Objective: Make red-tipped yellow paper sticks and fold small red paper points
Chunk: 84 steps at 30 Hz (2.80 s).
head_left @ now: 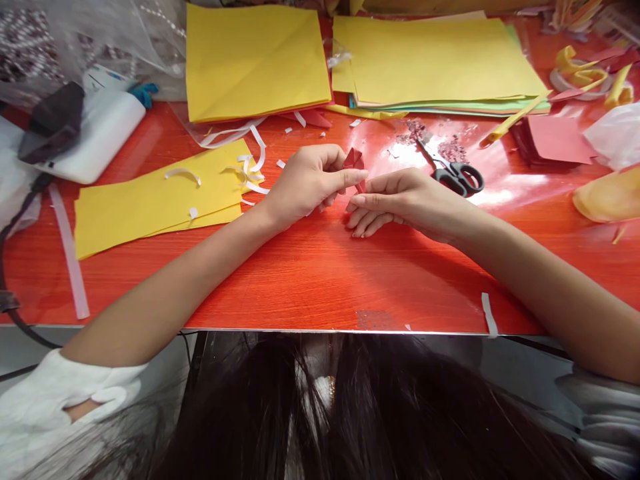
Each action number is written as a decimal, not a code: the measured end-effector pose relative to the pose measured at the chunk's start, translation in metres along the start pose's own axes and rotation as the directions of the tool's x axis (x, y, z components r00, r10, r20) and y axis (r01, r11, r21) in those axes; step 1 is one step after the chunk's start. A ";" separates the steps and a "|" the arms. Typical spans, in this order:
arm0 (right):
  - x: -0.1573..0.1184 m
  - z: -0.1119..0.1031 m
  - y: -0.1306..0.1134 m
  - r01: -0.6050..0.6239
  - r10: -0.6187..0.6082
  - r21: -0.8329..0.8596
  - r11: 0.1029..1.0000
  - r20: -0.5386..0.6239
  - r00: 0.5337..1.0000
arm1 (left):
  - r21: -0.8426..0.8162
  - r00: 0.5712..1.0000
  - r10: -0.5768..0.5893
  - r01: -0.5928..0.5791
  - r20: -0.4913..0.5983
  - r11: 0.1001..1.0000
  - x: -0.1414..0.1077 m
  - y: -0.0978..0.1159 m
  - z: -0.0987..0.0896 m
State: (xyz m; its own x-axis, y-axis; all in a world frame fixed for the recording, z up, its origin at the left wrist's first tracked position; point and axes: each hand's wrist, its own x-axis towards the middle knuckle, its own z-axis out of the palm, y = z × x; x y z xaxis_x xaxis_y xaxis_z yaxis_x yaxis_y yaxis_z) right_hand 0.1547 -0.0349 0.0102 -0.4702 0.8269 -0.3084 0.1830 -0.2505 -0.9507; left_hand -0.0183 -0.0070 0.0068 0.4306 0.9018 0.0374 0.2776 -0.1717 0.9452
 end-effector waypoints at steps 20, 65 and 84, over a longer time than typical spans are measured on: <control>0.006 -0.016 0.004 0.232 -0.192 0.116 0.966 -0.285 0.939 | -0.065 0.996 -0.065 0.069 0.066 0.995 0.004 0.000 -0.004; -0.001 0.003 0.000 0.142 -0.184 -0.145 0.979 -0.339 0.922 | 0.176 0.989 0.048 -0.072 0.140 0.982 -0.005 0.005 0.002; 0.003 -0.004 0.000 0.106 -0.088 0.034 0.994 -0.338 0.937 | 0.052 1.000 -0.012 0.012 0.005 0.999 -0.003 -0.004 0.006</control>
State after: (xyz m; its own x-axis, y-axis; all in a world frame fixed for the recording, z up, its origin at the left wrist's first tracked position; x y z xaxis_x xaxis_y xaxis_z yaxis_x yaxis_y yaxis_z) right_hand 0.1566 -0.0300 0.0098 -0.1650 0.9670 -0.1940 0.1028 -0.1787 -0.9785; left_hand -0.0152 -0.0118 0.0011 0.4318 0.9017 0.0239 0.3274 -0.1814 0.9273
